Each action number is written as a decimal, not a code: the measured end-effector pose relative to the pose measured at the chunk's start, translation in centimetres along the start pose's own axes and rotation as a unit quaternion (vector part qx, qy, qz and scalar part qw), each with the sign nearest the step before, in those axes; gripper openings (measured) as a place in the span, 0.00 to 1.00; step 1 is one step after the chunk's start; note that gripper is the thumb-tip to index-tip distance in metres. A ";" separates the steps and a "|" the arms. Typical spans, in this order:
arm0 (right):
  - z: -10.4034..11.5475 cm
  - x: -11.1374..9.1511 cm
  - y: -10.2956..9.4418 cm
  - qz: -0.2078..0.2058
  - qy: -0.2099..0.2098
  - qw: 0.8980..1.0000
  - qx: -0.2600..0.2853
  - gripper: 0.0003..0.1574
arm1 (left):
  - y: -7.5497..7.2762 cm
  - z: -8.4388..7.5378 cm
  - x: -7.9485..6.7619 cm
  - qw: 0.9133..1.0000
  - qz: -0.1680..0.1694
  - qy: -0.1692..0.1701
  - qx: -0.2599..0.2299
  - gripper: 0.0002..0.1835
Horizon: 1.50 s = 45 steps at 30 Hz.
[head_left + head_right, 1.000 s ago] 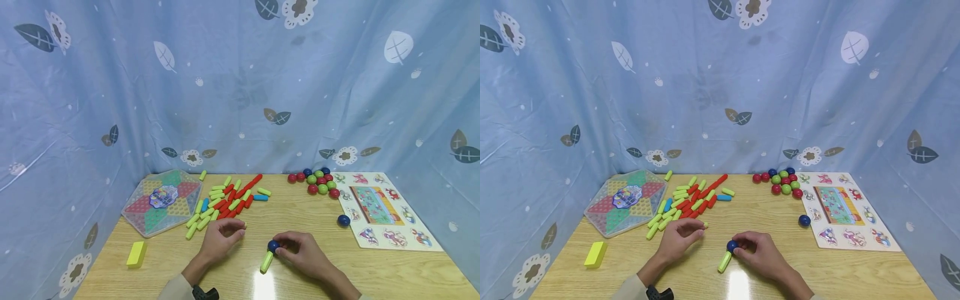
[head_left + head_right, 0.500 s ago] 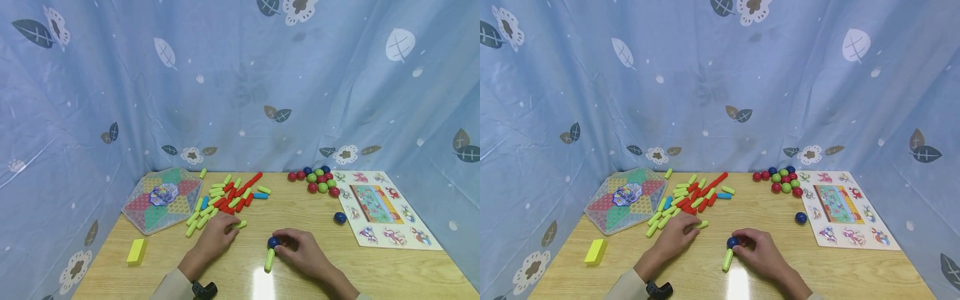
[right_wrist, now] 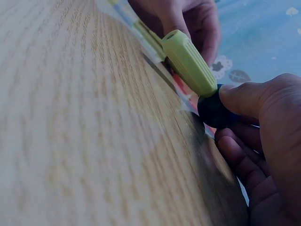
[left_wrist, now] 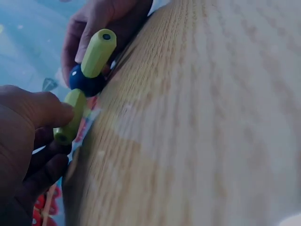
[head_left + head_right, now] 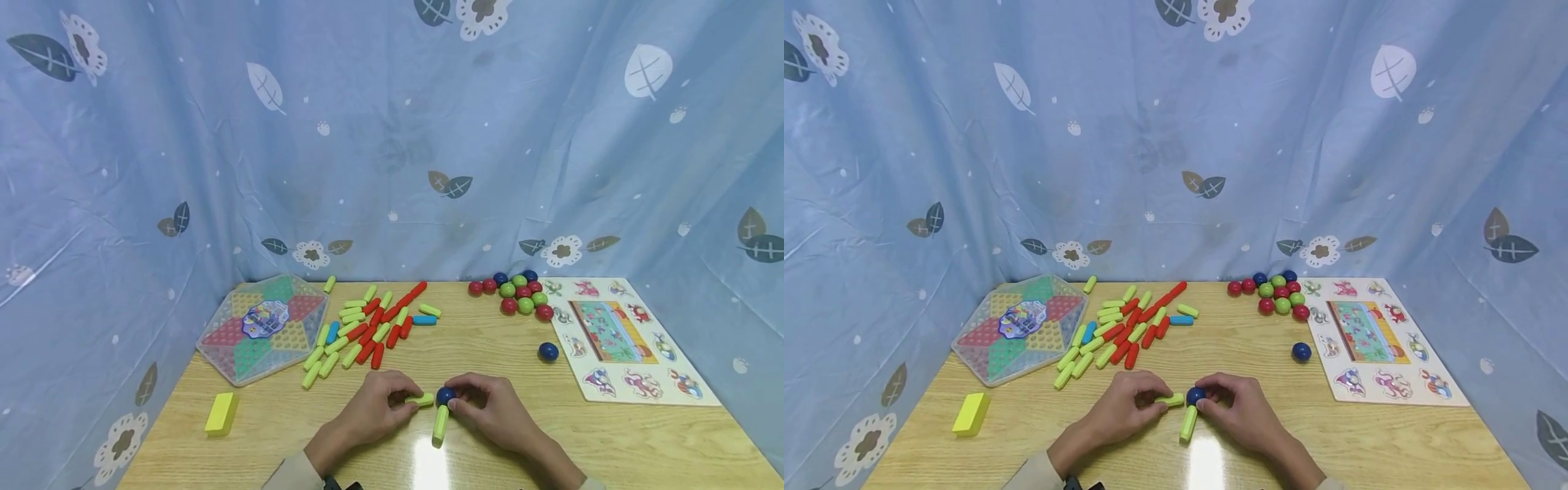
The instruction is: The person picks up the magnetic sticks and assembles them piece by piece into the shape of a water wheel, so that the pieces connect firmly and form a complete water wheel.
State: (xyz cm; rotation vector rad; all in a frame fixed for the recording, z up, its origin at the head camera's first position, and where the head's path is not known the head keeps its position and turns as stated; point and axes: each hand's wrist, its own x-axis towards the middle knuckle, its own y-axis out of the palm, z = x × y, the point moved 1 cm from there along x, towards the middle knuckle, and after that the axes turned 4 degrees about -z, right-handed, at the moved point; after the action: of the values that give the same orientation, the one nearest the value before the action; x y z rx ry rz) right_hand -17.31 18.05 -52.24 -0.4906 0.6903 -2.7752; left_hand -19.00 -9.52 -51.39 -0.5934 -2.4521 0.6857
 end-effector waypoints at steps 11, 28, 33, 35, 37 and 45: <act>0.3 -0.1 -0.1 0.008 0.000 1.000 0.002 0.13 | 0.4 -0.4 0.0 1.000 0.003 -0.019 -0.020 0.08; 0.5 -0.2 -0.1 0.003 -0.002 1.000 0.009 0.15 | 0.5 -0.3 -0.1 0.998 0.020 -0.032 -0.042 0.08; 0.4 -0.2 -0.1 0.002 -0.003 1.000 0.019 0.15 | -0.9 0.7 -0.3 0.991 0.043 -0.072 -0.100 0.12; 0.3 -0.2 -0.1 0.002 0.000 1.000 0.022 0.15 | -2.0 1.3 -0.5 0.985 0.049 -0.093 -0.140 0.15; 0.3 -0.2 -0.1 0.002 0.004 1.000 0.023 0.15 | -3.3 2.1 -0.7 0.976 0.046 -0.106 -0.185 0.17; 0.3 -0.1 -0.2 0.011 0.016 0.999 0.028 0.16 | -7.7 4.3 -1.2 0.965 -0.032 -0.131 -0.225 0.20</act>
State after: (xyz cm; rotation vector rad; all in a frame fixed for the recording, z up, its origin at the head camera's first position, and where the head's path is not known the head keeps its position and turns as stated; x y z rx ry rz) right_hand -17.09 18.10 -51.93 -0.4265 0.6190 -2.7777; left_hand -22.63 -17.68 -50.60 -0.6160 -2.8878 0.1819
